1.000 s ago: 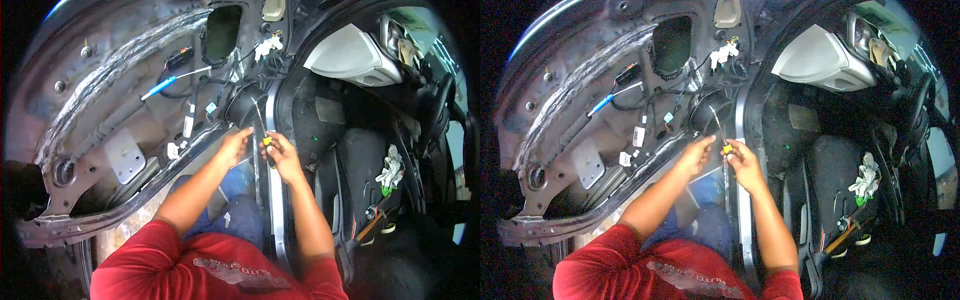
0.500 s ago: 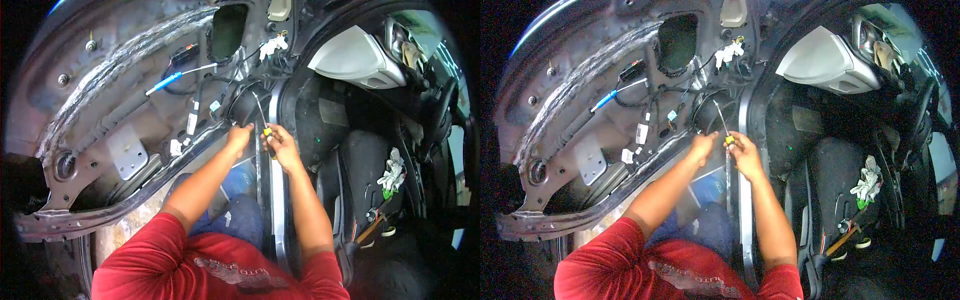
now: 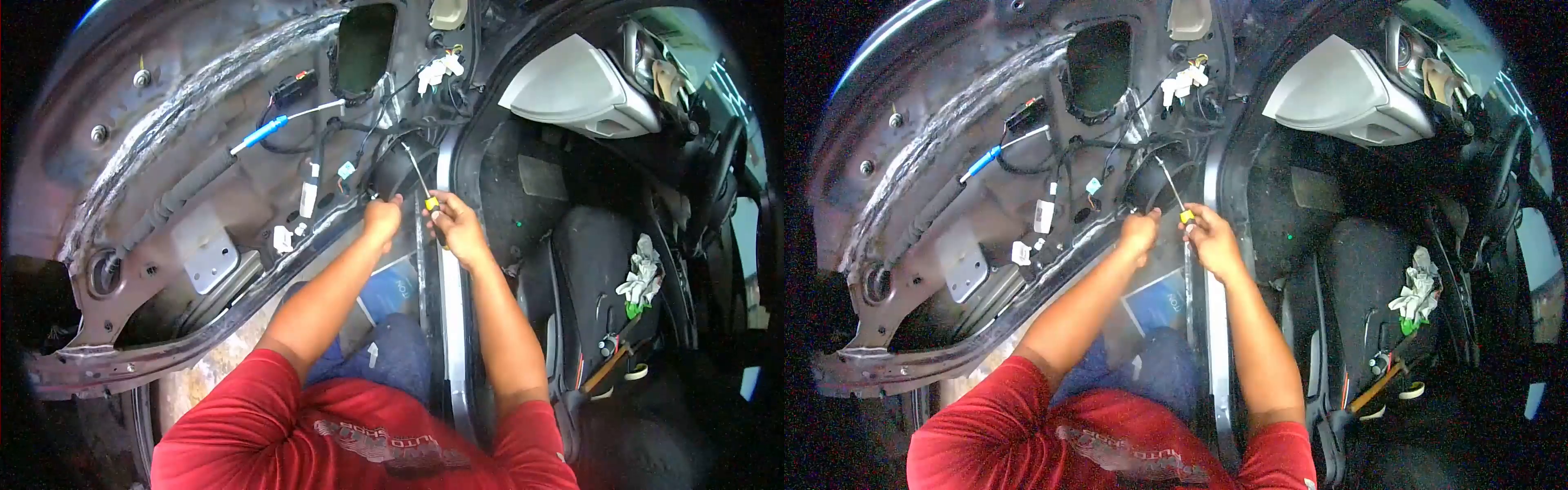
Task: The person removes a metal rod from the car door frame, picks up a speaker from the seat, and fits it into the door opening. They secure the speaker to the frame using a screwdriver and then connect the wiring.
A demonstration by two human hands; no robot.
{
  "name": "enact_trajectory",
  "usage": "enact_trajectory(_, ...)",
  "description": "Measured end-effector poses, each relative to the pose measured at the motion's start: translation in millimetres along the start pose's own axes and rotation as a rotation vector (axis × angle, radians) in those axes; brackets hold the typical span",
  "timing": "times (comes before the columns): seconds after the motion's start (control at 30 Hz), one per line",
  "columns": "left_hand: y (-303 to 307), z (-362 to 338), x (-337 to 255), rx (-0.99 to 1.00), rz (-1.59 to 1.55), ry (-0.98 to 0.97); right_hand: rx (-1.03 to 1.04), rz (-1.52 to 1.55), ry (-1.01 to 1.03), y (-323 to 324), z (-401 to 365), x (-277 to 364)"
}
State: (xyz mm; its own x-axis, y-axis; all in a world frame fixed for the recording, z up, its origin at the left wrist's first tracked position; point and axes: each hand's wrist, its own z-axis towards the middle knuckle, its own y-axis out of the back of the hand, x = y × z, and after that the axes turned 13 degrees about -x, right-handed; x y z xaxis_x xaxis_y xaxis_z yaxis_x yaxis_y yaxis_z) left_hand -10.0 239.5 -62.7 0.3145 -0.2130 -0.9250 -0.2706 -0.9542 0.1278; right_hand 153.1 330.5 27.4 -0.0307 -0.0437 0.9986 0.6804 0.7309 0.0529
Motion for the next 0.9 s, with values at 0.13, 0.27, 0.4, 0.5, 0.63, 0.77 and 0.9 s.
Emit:
enact_trajectory(0.13, 4.1, -7.1, -3.5, 0.039, -0.055, 0.010, -0.008, -0.063, 0.042, -0.2, 4.1, -0.4)
enact_trajectory(0.27, 2.1, -10.0, -5.9, -0.014, -0.114, -0.025, -0.007, -0.095, 0.006, 2.5, 6.2, 2.8)
enact_trajectory(0.4, -1.9, -4.9, -0.5, -0.039, -0.145, -0.037, -0.032, -0.185, 0.107, 4.3, 5.4, 10.5)
enact_trajectory(0.5, -2.6, -3.8, 1.4, -0.026, -0.133, -0.038, -0.057, -0.266, 0.113, 4.9, 1.6, 26.7)
enact_trajectory(0.63, 1.0, -10.5, -6.4, -0.037, -0.126, -0.008, -0.050, -0.346, 0.161, 5.5, 3.2, 36.4)
enact_trajectory(0.77, 11.1, -25.6, -21.0, 0.007, -0.122, 0.065, -0.055, -0.377, 0.187, 1.7, 8.0, 36.8)
enact_trajectory(0.9, 7.4, -18.7, -16.1, 0.000, -0.133, 0.075, -0.054, -0.393, 0.091, 6.0, 9.8, 52.7)
